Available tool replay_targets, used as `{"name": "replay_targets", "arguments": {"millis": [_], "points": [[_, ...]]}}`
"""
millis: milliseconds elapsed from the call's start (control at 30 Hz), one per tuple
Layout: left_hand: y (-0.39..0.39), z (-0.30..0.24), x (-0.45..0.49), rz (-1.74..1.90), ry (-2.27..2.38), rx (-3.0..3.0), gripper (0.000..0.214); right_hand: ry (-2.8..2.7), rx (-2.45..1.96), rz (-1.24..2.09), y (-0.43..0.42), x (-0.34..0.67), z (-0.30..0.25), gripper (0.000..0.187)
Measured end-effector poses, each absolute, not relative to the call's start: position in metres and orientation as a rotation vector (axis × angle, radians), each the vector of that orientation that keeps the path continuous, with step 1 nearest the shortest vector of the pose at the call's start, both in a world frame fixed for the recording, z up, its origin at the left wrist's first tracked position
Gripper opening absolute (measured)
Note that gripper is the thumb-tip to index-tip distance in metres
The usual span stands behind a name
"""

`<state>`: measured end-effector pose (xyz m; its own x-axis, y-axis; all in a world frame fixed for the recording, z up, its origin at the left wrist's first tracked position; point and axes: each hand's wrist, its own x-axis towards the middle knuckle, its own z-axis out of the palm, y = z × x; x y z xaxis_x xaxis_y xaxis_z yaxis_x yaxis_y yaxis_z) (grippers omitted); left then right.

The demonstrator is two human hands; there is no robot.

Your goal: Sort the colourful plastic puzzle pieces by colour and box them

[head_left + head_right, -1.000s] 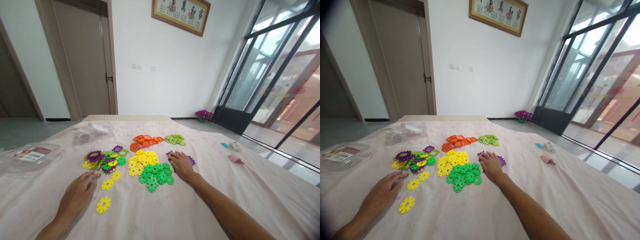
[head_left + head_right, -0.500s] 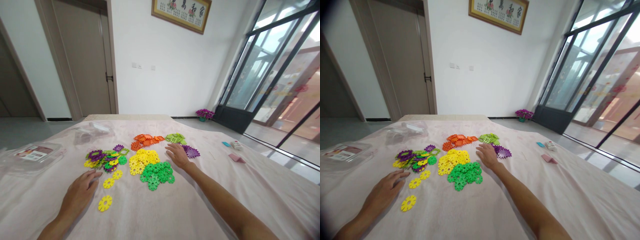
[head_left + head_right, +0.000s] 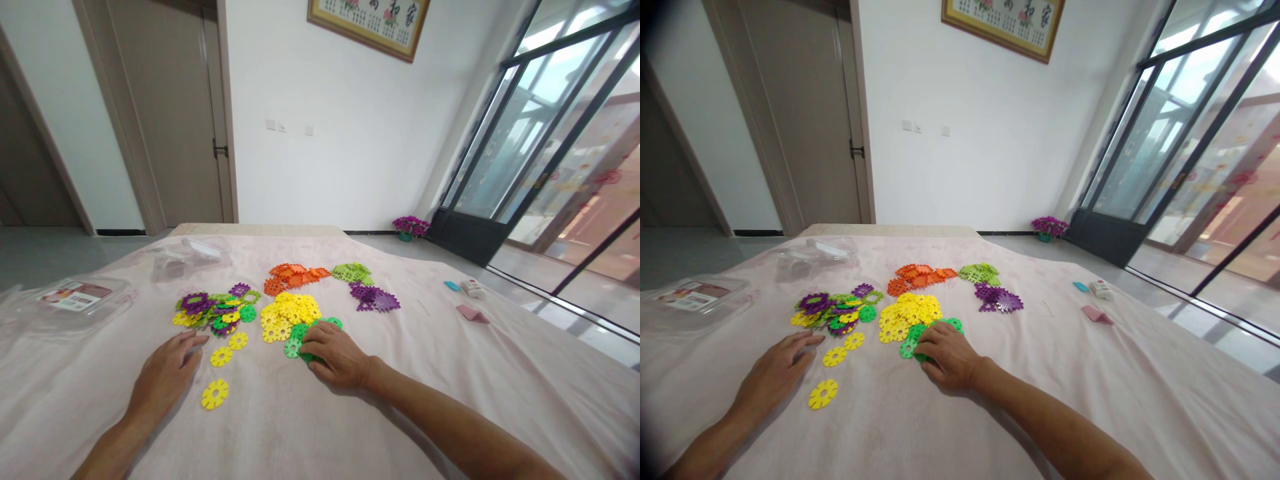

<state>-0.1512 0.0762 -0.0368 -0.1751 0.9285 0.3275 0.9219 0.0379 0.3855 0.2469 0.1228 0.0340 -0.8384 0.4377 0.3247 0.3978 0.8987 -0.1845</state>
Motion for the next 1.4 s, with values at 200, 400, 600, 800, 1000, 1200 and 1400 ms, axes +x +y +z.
{"name": "replay_targets", "arguments": {"millis": [200, 400, 600, 800, 1000, 1200, 1400], "points": [[0.077, -0.038, -0.151, 0.804, 2.251, 2.048, 0.046, -2.759, -0.650, 0.089, 0.118, 0.232, 0.034, 0.051], [0.076, -0.037, -0.152, 0.775, 2.248, 2.061, 0.048, -2.764, -0.667, 0.124, 0.114, 0.234, 0.027, 0.037], [0.076, -0.037, -0.152, 0.778, 2.257, 2.058, 0.047, -2.700, -0.689, 0.077, 0.113, 0.252, 0.031, 0.028], [0.076, -0.038, -0.153, 0.765, 2.251, 2.054, 0.047, -2.700, -0.689, 0.054, 0.115, 0.258, 0.030, 0.032], [0.077, -0.039, -0.154, 0.762, 2.249, 2.038, 0.048, -2.680, -0.649, 0.059, 0.117, 0.281, 0.031, 0.026], [0.078, -0.041, -0.155, 0.767, 2.248, 2.044, 0.049, -2.509, -0.950, -0.044, 0.129, 0.292, 0.021, 0.027], [0.079, -0.044, -0.157, 0.784, 2.247, 2.055, 0.048, -2.431, -1.091, -0.072, 0.154, 0.295, 0.007, 0.028]]}}
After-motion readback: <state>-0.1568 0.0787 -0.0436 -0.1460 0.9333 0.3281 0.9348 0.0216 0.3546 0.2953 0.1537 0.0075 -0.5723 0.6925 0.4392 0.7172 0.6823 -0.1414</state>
